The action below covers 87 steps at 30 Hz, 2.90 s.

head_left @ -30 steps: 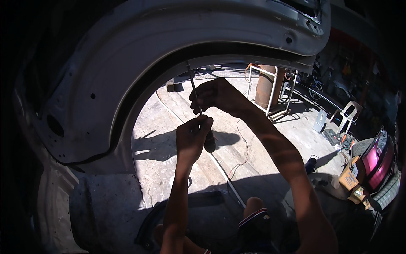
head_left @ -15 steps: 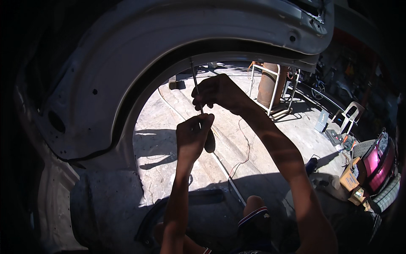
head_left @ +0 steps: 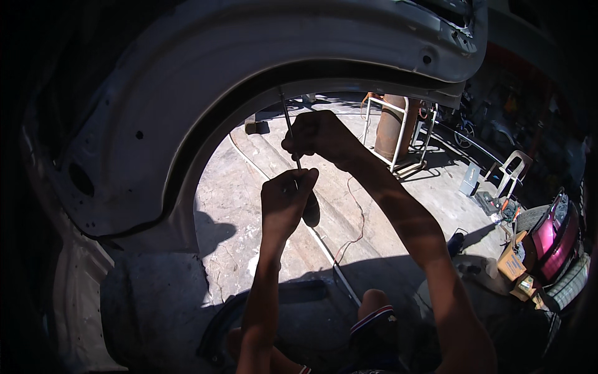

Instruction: The person installs a black wheel arch trim onto a white car using a screwdriver to secure it with screws. The person sits on the floor and works around the wheel arch, tightening screws at multiple points.

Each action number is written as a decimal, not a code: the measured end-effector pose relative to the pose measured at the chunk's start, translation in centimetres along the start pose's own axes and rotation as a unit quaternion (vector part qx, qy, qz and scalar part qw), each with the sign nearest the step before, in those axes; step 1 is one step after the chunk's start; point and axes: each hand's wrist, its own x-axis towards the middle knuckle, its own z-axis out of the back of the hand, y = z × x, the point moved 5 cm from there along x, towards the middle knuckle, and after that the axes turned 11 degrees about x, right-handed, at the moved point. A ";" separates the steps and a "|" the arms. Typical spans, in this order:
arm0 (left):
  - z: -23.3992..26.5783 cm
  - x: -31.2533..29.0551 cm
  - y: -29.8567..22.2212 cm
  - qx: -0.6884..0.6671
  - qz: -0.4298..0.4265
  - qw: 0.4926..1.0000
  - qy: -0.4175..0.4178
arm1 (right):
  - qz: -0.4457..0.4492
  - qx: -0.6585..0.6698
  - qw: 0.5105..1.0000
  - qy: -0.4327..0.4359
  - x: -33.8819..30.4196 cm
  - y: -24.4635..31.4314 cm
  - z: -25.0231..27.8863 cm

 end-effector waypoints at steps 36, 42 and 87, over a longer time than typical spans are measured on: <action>2.8 -3.8 0.4 0.043 -0.007 0.999 0.010 | 0.072 0.454 0.886 -0.063 3.7 -2.5 -3.1; 4.8 -9.7 4.1 0.094 0.159 0.983 0.004 | 0.153 0.451 0.869 -0.134 2.5 -2.3 -3.2; 4.2 -15.0 27.9 -0.270 0.266 0.924 -0.056 | -0.155 0.036 0.987 -0.021 -18.7 -25.4 -14.2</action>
